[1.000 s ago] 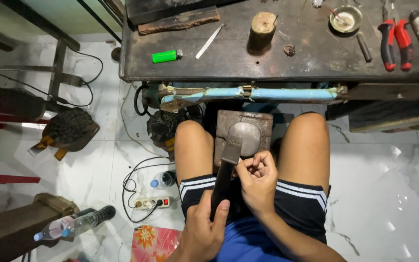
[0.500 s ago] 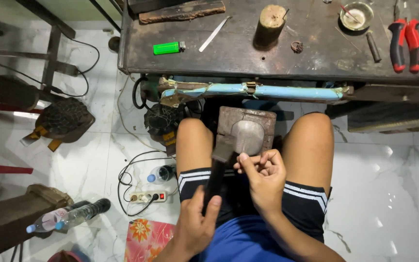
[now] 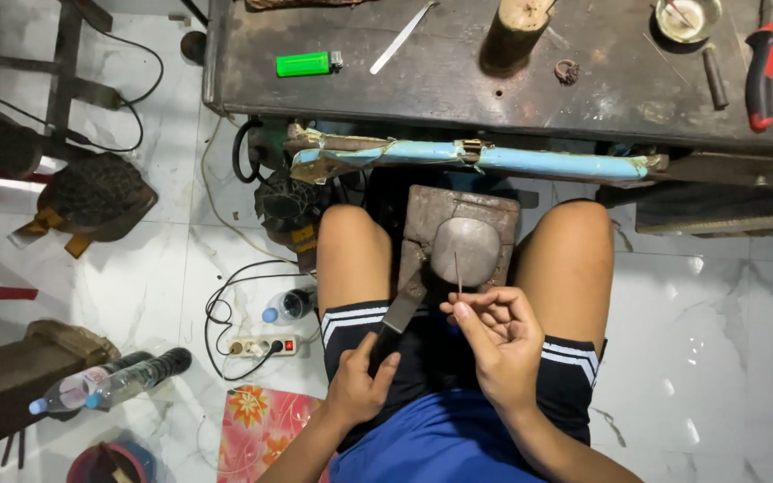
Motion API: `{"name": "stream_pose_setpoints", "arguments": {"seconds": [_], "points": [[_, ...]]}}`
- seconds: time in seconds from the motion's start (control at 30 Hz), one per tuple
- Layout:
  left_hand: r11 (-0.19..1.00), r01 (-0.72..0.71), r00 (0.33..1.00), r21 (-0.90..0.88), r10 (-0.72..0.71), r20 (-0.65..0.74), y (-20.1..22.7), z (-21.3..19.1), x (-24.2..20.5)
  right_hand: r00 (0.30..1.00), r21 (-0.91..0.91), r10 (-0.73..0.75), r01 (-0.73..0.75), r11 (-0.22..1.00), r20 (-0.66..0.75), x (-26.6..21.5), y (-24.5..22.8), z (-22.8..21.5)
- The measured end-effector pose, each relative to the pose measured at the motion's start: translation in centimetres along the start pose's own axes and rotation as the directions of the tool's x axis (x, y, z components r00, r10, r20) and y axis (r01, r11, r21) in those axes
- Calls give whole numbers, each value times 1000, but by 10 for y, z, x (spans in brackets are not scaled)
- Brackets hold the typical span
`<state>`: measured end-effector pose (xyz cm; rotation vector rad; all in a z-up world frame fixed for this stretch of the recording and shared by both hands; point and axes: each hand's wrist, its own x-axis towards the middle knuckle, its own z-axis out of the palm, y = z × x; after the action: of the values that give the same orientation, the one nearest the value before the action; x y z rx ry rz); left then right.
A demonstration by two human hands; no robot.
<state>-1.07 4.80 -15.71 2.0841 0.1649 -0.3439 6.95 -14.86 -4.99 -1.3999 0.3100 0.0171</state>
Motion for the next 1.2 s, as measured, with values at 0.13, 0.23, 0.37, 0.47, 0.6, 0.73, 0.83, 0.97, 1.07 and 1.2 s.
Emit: {"name": "stream_pose_setpoints", "arguments": {"seconds": [0.13, 0.23, 0.37, 0.47, 0.6, 0.73, 0.83, 0.97, 1.07, 1.2], "points": [[999, -31, 999, -14, 32, 19, 3, -4, 0, 998, -8, -36, 36, 999, -54, 2, -1, 6], [995, -88, 996, -41, 87, -6, 3, -8, 3, 997, -2, -64, 64, 998, -39, 6, 1, 7], [987, -122, 993, -107, 121, -17, 13, -15, 6, 999, 59, -33, 33, 998, 1, 5, 1, 7], [992, -89, 996, -93, 87, -17, 18, -12, 3, 998, 106, 42, -47, 993, 57, 2, 12, 2], [987, -96, 995, -129, 96, -5, 17, -11, 1, 991, 144, 90, -104, 984, 97, 6, 19, 6], [984, -102, 995, -147, 100, -18, 15, -13, -4, 997, 180, 43, -54, 982, 63, 7, 20, 14], [987, -63, 998, -150, 57, -39, 19, -17, -12, 999, 106, -21, 17, 994, 36, 3, 17, 19], [997, -48, 989, -67, 38, -142, -2, -14, -28, 1000, -71, -18, 20, 997, 23, -9, 26, 19], [991, 6, 991, -130, -24, -133, 15, -27, -35, 998, -130, 69, -68, 989, 2, -13, 43, 22], [977, -28, 994, -210, 6, -108, 27, -34, -38, 990, -129, 133, -139, 982, -52, -12, 68, 28]]}}
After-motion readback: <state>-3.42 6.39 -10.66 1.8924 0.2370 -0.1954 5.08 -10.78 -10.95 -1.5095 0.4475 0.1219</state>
